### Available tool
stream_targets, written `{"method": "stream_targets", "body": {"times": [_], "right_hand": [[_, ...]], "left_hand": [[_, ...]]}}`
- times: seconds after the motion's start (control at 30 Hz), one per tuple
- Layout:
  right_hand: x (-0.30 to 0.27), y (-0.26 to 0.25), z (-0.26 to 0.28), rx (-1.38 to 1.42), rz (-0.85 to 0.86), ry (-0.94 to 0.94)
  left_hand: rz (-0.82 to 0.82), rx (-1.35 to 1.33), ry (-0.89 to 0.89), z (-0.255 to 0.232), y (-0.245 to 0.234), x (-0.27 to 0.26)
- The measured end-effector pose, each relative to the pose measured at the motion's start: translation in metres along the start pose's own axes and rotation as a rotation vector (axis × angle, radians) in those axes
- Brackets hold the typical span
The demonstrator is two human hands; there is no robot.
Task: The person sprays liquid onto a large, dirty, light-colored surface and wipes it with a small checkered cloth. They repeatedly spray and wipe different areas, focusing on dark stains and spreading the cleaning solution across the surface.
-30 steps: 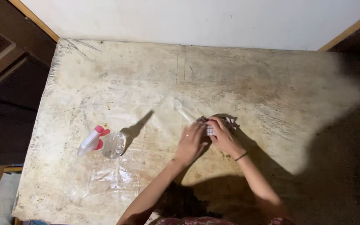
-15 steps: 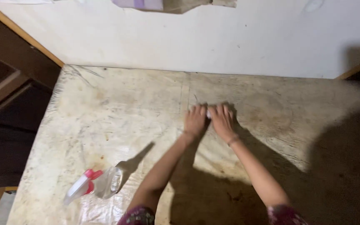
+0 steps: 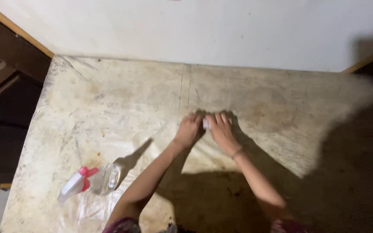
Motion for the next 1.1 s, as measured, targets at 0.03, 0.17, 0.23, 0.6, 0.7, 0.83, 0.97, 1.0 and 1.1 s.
{"method": "stream_targets", "body": {"times": [0.03, 0.17, 0.23, 0.6, 0.7, 0.83, 0.97, 1.0, 1.1], "right_hand": [[-0.026, -0.013, 0.015, 0.004, 0.006, -0.002], [-0.091, -0.038, 0.050, 0.057, 0.127, -0.011], [-0.094, -0.023, 0.046, -0.012, 0.167, -0.029], [0.099, 0.019, -0.020, -0.093, -0.055, 0.060], [0.115, 0.047, -0.044, -0.011, 0.011, 0.082], [0.058, 0.017, -0.013, -0.034, -0.008, 0.004], [-0.039, -0.044, 0.046, 0.173, 0.071, -0.049], [-0.055, -0.055, 0.057, 0.228, 0.133, -0.033], [-0.085, -0.004, 0.038, 0.032, 0.052, -0.061]], "left_hand": [[0.005, -0.001, -0.005, -0.017, -0.014, -0.022], [0.107, -0.083, 0.045, -0.050, -0.012, -0.090], [0.023, -0.101, 0.112, -0.053, -0.009, -0.093], [-0.254, 0.097, -0.168, 0.063, 0.038, 0.073], [-0.236, 0.187, -0.146, 0.101, 0.089, 0.088], [-0.166, 0.109, -0.177, 0.038, 0.016, 0.036], [-0.093, -0.051, -0.070, -0.016, 0.015, -0.057], [-0.069, -0.099, -0.050, -0.028, 0.013, -0.075], [-0.154, -0.089, 0.049, -0.043, -0.004, -0.091]]}}
Point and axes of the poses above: each hand's wrist, its own x-axis towards the middle knuckle, its own y-axis out of the palm, z = x × y, the point moved 8 cm from there along x, towards the middle knuckle, and after that the axes turned 3 degrees about -z, right-handed, at the moved point
